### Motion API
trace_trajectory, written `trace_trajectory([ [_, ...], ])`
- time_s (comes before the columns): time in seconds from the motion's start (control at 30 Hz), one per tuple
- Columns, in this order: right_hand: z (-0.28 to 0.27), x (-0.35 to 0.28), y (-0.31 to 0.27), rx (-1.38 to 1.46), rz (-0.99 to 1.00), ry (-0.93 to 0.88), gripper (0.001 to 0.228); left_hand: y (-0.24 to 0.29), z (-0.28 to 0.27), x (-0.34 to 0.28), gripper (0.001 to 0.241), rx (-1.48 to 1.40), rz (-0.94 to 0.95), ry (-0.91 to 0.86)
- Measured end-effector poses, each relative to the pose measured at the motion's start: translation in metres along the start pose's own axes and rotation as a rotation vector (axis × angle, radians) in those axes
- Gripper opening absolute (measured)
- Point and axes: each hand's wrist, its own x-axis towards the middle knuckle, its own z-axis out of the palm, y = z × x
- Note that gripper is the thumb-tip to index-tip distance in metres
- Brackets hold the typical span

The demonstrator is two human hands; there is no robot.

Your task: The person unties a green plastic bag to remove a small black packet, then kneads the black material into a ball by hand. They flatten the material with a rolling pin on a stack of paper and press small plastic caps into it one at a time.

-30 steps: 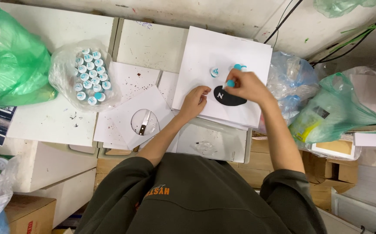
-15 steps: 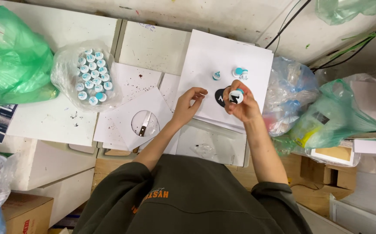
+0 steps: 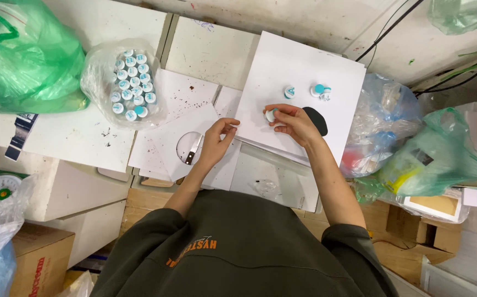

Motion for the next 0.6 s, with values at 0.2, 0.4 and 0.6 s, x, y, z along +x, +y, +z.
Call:
trace_trajectory([
  [0.2, -0.005, 0.028, 0.021, -0.114, -0.007, 0.094, 0.022, -0.005, -0.001, -0.007, 0.018, 0.006, -0.038, 0.021],
  [0.4, -0.009, 0.047, 0.032, -0.113, -0.046, 0.180, 0.016, -0.008, -0.004, -0.007, 0.017, 0.012, 0.000, 0.020],
  [0.6, -0.008, 0.034, 0.019, 0.042, -0.067, 0.111, 0.016, -0.001, 0.000, 0.001, 0.023, -0.050, 0.026, -0.015],
])
